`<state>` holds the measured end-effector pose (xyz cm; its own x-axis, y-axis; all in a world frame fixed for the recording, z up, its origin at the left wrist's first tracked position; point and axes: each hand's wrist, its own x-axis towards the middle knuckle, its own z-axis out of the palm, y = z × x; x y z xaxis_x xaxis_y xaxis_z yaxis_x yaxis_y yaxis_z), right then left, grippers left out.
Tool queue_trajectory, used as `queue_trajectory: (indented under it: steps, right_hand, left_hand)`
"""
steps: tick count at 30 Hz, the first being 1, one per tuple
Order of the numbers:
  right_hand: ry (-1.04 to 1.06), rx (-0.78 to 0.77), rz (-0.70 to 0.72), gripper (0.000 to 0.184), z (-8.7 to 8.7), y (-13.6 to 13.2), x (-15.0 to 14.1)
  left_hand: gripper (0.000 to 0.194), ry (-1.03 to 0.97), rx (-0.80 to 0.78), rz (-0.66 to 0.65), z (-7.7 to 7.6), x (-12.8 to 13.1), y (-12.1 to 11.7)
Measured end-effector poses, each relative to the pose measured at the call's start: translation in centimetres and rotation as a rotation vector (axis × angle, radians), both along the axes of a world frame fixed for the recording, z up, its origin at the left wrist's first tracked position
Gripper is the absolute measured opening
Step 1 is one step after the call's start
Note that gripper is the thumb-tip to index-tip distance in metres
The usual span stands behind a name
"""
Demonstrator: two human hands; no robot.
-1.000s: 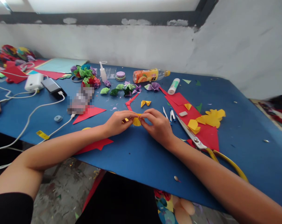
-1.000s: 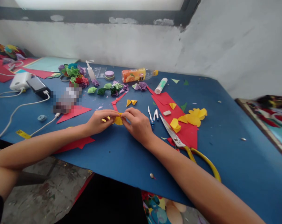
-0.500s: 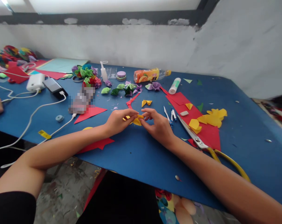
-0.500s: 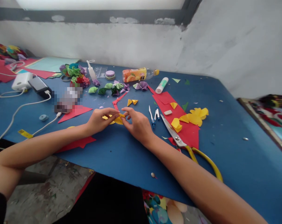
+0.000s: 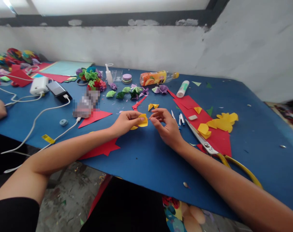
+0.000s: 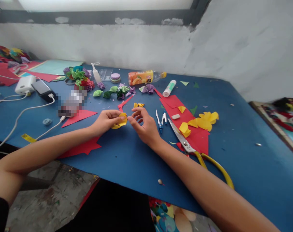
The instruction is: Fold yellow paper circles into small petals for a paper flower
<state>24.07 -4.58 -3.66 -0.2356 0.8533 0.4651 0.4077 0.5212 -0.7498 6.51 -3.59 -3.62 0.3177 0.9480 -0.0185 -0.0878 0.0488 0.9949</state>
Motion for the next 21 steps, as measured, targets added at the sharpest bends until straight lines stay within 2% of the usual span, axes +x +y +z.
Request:
queue_trajectory:
  steps: [3, 6, 11, 21]
  right_hand:
    - [0.015, -0.159, 0.079, 0.033, -0.12, 0.63, 0.14]
    - [-0.006, -0.209, 0.184, 0.036, -0.25, 0.76, 0.16]
    - [-0.048, -0.184, 0.221, 0.037, -0.28, 0.59, 0.12]
    - [-0.117, -0.084, 0.137, 0.04, -0.03, 0.4, 0.19]
  left_hand:
    - [0.027, -0.061, -0.088, 0.085, 0.37, 0.03, 0.15]
    - [0.028, -0.063, -0.087, 0.099, 0.45, 0.0, 0.1]
    - [0.032, -0.035, -0.076, 0.072, 0.4, 0.03, -0.07]
    - [0.032, 0.007, 0.009, -0.032, -0.04, -0.15, 0.08]
